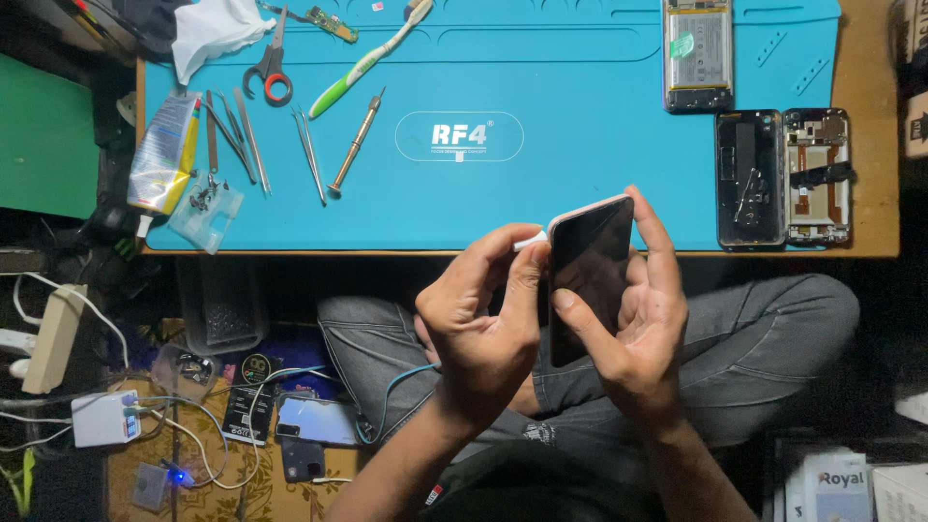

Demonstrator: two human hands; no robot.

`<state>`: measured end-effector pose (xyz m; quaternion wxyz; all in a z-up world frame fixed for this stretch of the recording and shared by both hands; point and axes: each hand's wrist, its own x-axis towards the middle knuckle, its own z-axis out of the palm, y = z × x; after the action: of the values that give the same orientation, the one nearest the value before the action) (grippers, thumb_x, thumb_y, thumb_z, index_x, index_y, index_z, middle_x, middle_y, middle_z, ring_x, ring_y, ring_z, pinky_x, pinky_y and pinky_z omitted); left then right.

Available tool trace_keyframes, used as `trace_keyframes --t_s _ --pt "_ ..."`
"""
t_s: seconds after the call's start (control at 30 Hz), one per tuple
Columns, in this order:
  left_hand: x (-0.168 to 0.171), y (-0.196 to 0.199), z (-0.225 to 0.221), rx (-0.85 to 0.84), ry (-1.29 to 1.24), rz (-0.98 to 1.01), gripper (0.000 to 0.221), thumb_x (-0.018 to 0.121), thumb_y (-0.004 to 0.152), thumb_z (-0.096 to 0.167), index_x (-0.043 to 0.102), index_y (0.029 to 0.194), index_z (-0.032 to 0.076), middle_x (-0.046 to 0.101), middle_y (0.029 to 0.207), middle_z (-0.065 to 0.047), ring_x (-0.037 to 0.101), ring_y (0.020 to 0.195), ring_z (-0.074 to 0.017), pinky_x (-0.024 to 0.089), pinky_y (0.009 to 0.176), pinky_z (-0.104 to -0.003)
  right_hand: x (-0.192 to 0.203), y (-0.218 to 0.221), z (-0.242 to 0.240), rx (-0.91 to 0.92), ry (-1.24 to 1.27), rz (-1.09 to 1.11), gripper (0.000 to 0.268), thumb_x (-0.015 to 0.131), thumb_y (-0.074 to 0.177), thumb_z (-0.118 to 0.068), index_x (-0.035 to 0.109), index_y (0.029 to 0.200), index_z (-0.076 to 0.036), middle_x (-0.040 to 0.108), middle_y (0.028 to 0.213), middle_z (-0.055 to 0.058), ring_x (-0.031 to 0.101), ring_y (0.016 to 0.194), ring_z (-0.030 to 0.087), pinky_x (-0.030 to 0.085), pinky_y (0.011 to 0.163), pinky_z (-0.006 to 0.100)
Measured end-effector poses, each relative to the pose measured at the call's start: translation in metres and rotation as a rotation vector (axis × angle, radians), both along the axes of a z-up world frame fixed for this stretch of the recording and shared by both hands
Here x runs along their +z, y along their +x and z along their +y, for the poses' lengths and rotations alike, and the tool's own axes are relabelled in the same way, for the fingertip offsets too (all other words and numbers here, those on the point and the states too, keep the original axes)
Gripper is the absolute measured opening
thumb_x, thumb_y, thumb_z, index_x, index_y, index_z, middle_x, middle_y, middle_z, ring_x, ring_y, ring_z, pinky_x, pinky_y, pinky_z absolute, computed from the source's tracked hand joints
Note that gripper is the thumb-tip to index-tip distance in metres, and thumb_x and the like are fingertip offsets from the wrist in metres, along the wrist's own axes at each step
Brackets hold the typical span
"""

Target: The person cleans a smartphone with a toothbrush and liquid, then removes the SIM card tray. They disassemble the phone, remove the battery, and transfer internal components to a new phone chassis using a screwdriver and tweezers.

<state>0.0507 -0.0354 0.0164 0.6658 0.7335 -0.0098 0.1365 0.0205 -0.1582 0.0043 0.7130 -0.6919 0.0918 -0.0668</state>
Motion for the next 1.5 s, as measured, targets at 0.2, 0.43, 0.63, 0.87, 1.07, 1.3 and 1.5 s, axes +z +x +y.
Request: trace_keyframes --t_s 0.2,0.43,0.63,0.87,1.07,1.3,1.5 --pt "-0.002 0.004 -0.004 -0.039 -0.135 -0.003 0.013 0.068 0.105 0.005 0.072 0.115 -0.003 0.079 0.102 -0.011 0.078 0.092 -0.0154 0.066 0.086 -0.026 0.011 0.006 0.006 -0.031 0.006 0.009 0.093 0.068 0.092 0.004 0.022 0.172 -0.007 0.067 0.142 0.022 0.068 0.133 0.027 0.054 0.118 0.035" --pt "0.007 0.001 -0.002 -0.075 -0.104 -0.034 0.018 0.065 0.108 0.009 0.071 0.122 0.000 0.077 0.114 -0.013 0.077 0.095 -0.0176 0.066 0.090 -0.028 0.015 0.004 0.011 -0.111 0.016 0.005 0.096 0.070 0.091 0.004 0.023 0.174 -0.009 0.067 0.130 0.015 0.066 0.124 0.020 0.053 0.110 0.030" --pt "0.012 -0.005 0.001 -0.056 -0.001 -0.054 0.020 0.060 0.110 0.014 0.071 0.120 0.000 0.079 0.110 -0.013 0.080 0.098 -0.0194 0.065 0.090 -0.028 0.016 -0.006 0.013 -0.101 -0.006 0.024 0.098 0.068 0.092 0.003 0.019 0.176 -0.010 0.067 0.127 0.014 0.067 0.122 0.020 0.052 0.112 0.030" --pt "0.001 -0.015 -0.008 0.066 0.114 -0.120 0.027 0.049 0.114 0.020 0.069 0.116 0.001 0.075 0.106 -0.009 0.074 0.089 -0.0200 0.059 0.087 -0.028 0.010 -0.016 0.028 -0.135 -0.013 0.020 0.097 0.067 0.093 -0.001 0.017 0.176 -0.007 0.066 0.134 0.016 0.065 0.125 0.021 0.050 0.115 0.031" --pt "0.006 -0.018 -0.010 0.185 0.209 -0.029 0.028 0.050 0.113 0.025 0.073 0.111 0.008 0.078 0.100 -0.002 0.077 0.085 -0.0133 0.051 0.093 -0.022 0.012 -0.016 0.035 -0.155 -0.089 0.021 0.096 0.068 0.094 -0.002 0.019 0.176 -0.005 0.066 0.135 0.016 0.065 0.123 0.020 0.050 0.113 0.028" --pt "0.002 -0.018 -0.008 0.218 0.202 -0.031 0.028 0.052 0.113 0.025 0.075 0.109 0.009 0.079 0.097 0.000 0.077 0.083 -0.0123 0.051 0.091 -0.020 0.012 -0.016 0.036 -0.131 -0.110 0.007 0.095 0.068 0.094 -0.001 0.018 0.175 -0.004 0.064 0.144 0.018 0.064 0.130 0.020 0.047 0.118 0.028" --pt "0.003 -0.016 -0.006 0.226 0.204 -0.022 0.028 0.053 0.112 0.026 0.077 0.109 0.011 0.081 0.099 0.001 0.079 0.085 -0.0117 0.053 0.091 -0.021 0.011 -0.016 0.038 -0.139 -0.091 0.023 0.097 0.067 0.093 -0.001 0.017 0.176 -0.005 0.066 0.141 0.018 0.065 0.126 0.021 0.051 0.114 0.030"
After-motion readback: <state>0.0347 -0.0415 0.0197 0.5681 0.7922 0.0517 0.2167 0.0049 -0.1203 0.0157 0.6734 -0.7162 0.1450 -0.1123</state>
